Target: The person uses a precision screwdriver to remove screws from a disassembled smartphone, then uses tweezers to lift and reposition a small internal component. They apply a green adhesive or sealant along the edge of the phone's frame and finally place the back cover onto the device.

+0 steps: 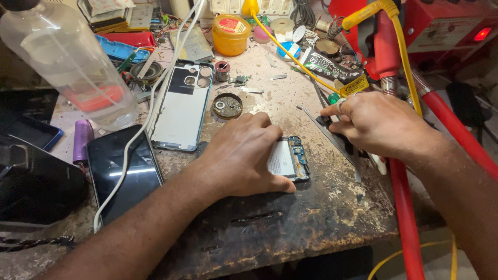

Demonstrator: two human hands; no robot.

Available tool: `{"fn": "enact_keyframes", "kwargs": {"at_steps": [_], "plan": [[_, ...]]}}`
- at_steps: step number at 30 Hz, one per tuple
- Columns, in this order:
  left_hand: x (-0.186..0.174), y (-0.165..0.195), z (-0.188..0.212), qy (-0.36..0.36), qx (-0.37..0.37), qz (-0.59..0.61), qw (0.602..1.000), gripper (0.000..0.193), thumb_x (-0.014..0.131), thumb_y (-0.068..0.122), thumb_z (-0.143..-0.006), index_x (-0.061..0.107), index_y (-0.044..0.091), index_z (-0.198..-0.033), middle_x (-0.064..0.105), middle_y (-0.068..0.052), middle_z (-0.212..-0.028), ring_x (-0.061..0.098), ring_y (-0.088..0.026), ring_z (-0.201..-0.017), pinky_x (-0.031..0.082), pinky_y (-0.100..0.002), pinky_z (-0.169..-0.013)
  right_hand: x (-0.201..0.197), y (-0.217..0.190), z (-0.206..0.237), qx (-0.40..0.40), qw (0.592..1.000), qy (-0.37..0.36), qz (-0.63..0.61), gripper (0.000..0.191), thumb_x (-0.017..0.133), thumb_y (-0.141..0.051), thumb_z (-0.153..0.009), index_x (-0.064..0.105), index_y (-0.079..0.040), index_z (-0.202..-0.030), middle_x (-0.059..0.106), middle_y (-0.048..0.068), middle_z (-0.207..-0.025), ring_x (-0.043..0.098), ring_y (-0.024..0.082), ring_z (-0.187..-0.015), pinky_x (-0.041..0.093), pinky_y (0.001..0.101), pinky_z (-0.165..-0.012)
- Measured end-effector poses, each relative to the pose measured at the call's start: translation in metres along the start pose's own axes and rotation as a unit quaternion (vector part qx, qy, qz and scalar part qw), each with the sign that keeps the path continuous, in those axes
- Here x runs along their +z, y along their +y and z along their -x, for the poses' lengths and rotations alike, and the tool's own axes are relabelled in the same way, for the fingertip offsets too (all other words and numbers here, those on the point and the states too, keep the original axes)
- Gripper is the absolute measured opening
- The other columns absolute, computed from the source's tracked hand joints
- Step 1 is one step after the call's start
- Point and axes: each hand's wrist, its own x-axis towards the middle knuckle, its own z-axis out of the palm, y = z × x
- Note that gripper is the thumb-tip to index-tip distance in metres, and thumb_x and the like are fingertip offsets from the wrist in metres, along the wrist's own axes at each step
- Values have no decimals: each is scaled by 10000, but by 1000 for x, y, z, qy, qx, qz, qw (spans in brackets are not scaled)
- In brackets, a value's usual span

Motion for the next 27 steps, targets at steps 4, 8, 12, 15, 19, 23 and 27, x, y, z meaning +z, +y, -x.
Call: {"fn": "enact_keyframes", "kwargs": {"at_steps": [4,8,12,15,19,23,27], "plan": [[-2,0,1,-3,-13,-13,1000,991,817,758,-589,608,76,-1276,571,-138,-1180,545,-312,-1170,467,-451,-988,3,3,-3,-55,997,39,31,461,715,-432,-895,650,-335,-1341,748,23,-1112,720,215,-1024,552,446,-937],[-2,-1,2,16,-6,-17,1000,988,826,768,-570,622,74,-1242,576,-138,-1178,546,-312,-1179,464,-455,-990,5,9,-15,-77,995,60,15,409,771,-428,-835,739,-247,-1201,761,73,-1082,709,249,-1073,542,450,-958],[-1,-1,1,15,-8,-13,1000,985,838,754,-553,627,84,-1243,581,-134,-1177,545,-312,-1192,463,-456,-989,2,12,-29,-87,995,44,0,376,797,-398,-808,769,-210,-1133,777,102,-1010,724,264,-1008,552,436,-916],[-1,-2,2,22,-4,-11,1000,977,845,744,-550,632,88,-1243,587,-135,-1177,544,-315,-1202,462,-458,-992,2,12,-32,-84,995,27,-46,346,813,-393,-801,776,-174,-1068,783,89,-932,747,241,-904,571,417,-837],[-1,-2,1,18,-4,-16,1000,992,846,754,-554,627,83,-1252,585,-142,-1180,544,-319,-1200,460,-461,-994,5,12,-30,-86,990,19,-111,316,810,-382,-800,776,-129,-986,779,87,-815,751,227,-786,572,396,-747],[-1,-3,2,29,-1,2,1000,991,850,756,-529,631,97,-1236,593,-136,-1189,550,-321,-1196,462,-463,-985,11,13,-24,-121,982,59,-133,272,777,-342,-798,771,-106,-933,754,79,-798,761,236,-745,575,403,-714],[-1,-7,1,33,-8,37,999,1033,837,767,-506,637,137,-1300,607,-120,-1173,566,-305,-1178,471,-465,-963,14,14,-23,-117,983,86,-109,290,791,-332,-797,757,-132,-1004,789,83,-807,766,243,-758,580,412,-732]]}}
